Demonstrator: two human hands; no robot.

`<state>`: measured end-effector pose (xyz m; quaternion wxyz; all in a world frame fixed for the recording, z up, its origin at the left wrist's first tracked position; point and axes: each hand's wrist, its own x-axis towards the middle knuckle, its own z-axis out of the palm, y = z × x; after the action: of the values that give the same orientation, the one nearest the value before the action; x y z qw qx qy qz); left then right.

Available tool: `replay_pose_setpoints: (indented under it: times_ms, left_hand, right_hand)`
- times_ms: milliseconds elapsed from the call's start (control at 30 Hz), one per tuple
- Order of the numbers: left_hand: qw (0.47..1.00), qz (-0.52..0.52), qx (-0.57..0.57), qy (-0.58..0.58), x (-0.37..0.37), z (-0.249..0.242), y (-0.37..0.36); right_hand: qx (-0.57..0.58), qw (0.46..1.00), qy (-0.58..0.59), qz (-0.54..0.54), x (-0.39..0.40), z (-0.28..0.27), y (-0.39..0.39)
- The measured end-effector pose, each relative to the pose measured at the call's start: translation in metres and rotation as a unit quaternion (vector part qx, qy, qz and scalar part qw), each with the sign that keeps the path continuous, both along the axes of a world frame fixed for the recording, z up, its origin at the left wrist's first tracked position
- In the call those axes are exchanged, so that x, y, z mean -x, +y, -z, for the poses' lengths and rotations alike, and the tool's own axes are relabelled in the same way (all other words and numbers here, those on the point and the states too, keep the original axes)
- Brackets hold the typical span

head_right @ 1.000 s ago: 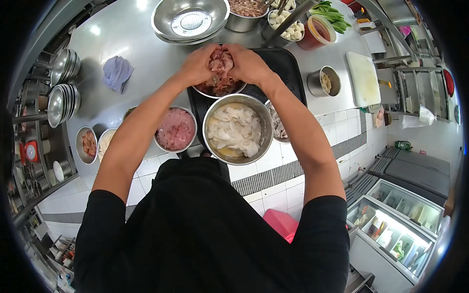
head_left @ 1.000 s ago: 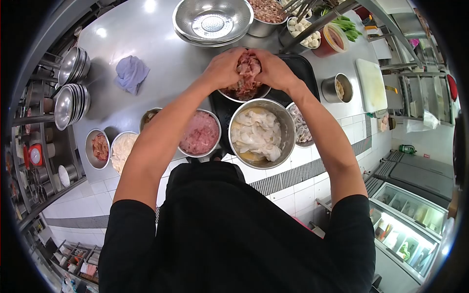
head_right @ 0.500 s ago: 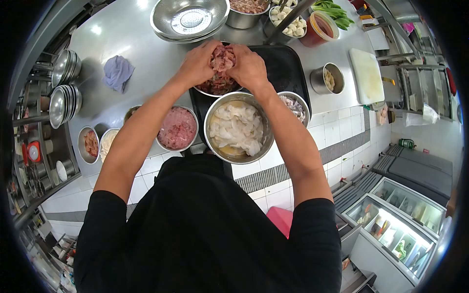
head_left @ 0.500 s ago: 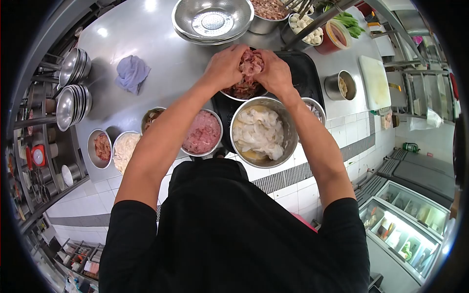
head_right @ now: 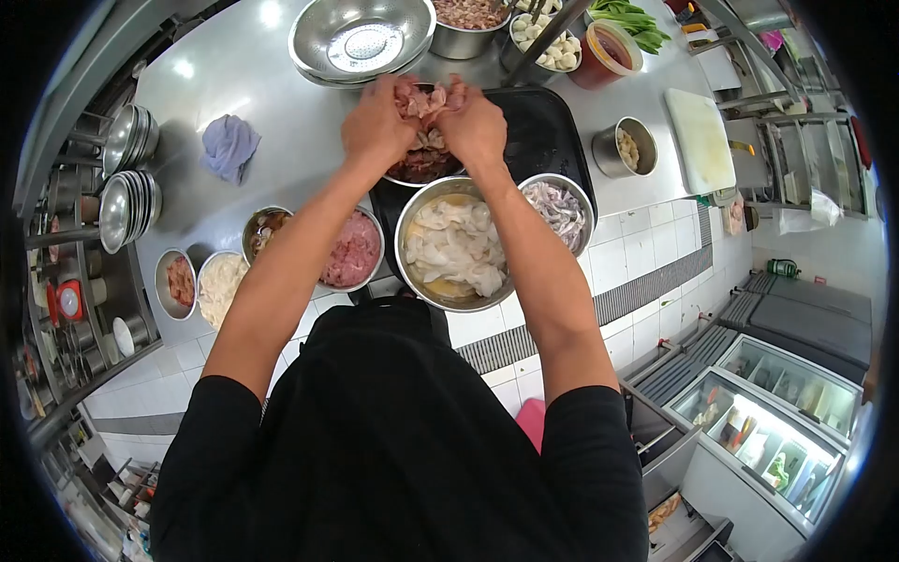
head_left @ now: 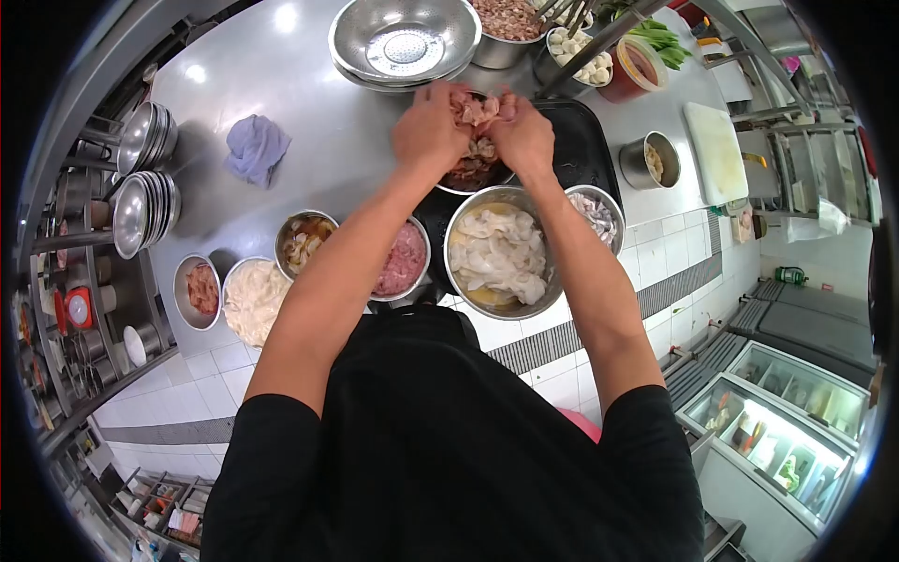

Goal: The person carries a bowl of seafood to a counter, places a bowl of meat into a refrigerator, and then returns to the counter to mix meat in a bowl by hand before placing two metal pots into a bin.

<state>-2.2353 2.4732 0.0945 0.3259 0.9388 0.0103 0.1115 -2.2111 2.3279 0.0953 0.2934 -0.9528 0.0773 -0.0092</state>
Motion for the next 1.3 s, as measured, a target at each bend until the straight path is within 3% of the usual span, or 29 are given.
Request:
replay_pose_setpoints:
  times_ms: [100,233,300,333,400,467,533,567,600,667,733,800,867,900,967,1033,1300]
  left_hand:
    - [0.998,-0.06,0.017,-0.028,-0.009,0.007,0.011]
    - [0.996,0.01,0.08,-0.041,-0.017,0.0,0.021]
    - [0.989,0.056,0.127,-0.047,-0.02,-0.001,0.03]
    - [0.989,0.06,0.125,-0.05,-0.021,-0.001,0.034]
    - [0.979,0.093,0.182,-0.022,-0.022,-0.002,0.042]
    - [0.971,0.112,0.211,-0.005,-0.025,-0.006,0.045]
    - [0.921,0.16,0.354,0.027,-0.022,-0.01,0.046]
    - [0.897,0.186,0.4,0.041,-0.021,-0.012,0.046]
    - [0.897,0.188,0.398,0.039,-0.023,-0.007,0.045]
    - [0.817,0.194,0.542,0.037,-0.027,0.009,0.043]
    - [0.839,0.204,0.502,0.055,-0.025,0.001,0.047]
    - [0.859,0.212,0.46,0.075,-0.023,-0.008,0.051]
    - [0.943,0.215,0.252,0.014,-0.021,-0.02,0.056]
    - [0.944,0.213,0.252,0.016,-0.02,-0.026,0.057]
    - [0.96,0.216,0.147,0.105,-0.019,-0.037,0.054]
    - [0.962,0.217,0.145,0.076,-0.021,-0.033,0.051]
    - [0.975,0.168,0.144,0.0,-0.017,-0.028,0.037]
  right_hand:
    - [-0.097,0.995,-0.035,0.011,0.0,0.002,-0.019]
    - [-0.105,0.992,-0.034,-0.058,0.001,0.01,-0.031]
    - [-0.265,0.931,0.067,-0.242,-0.003,0.013,-0.032]
    - [-0.266,0.931,0.062,-0.241,-0.003,0.007,-0.032]
    - [0.023,0.935,0.081,-0.344,-0.002,-0.008,-0.029]
    - [0.076,0.94,0.014,-0.332,-0.009,-0.003,-0.034]
    - [-0.082,0.953,-0.061,-0.286,-0.011,-0.014,-0.031]
    - [-0.187,0.938,0.0,-0.291,-0.014,-0.007,-0.029]
    - [-0.187,0.938,-0.004,-0.291,-0.014,-0.005,-0.027]
    - [-0.319,0.9,0.028,-0.296,-0.013,-0.002,-0.022]
    - [-0.347,0.9,0.034,-0.261,-0.006,-0.005,-0.018]
    - [-0.18,0.958,-0.008,-0.222,0.0,-0.01,-0.02]
    - [-0.17,0.956,-0.052,-0.234,-0.002,-0.008,-0.024]
    - [-0.158,0.952,-0.095,-0.245,-0.003,-0.005,-0.026]
    - [-0.154,0.943,-0.114,-0.271,-0.008,-0.001,-0.027]
    - [-0.148,0.935,-0.131,-0.295,-0.005,-0.003,-0.025]
    - [-0.079,0.956,-0.167,-0.227,0.003,-0.013,-0.011]
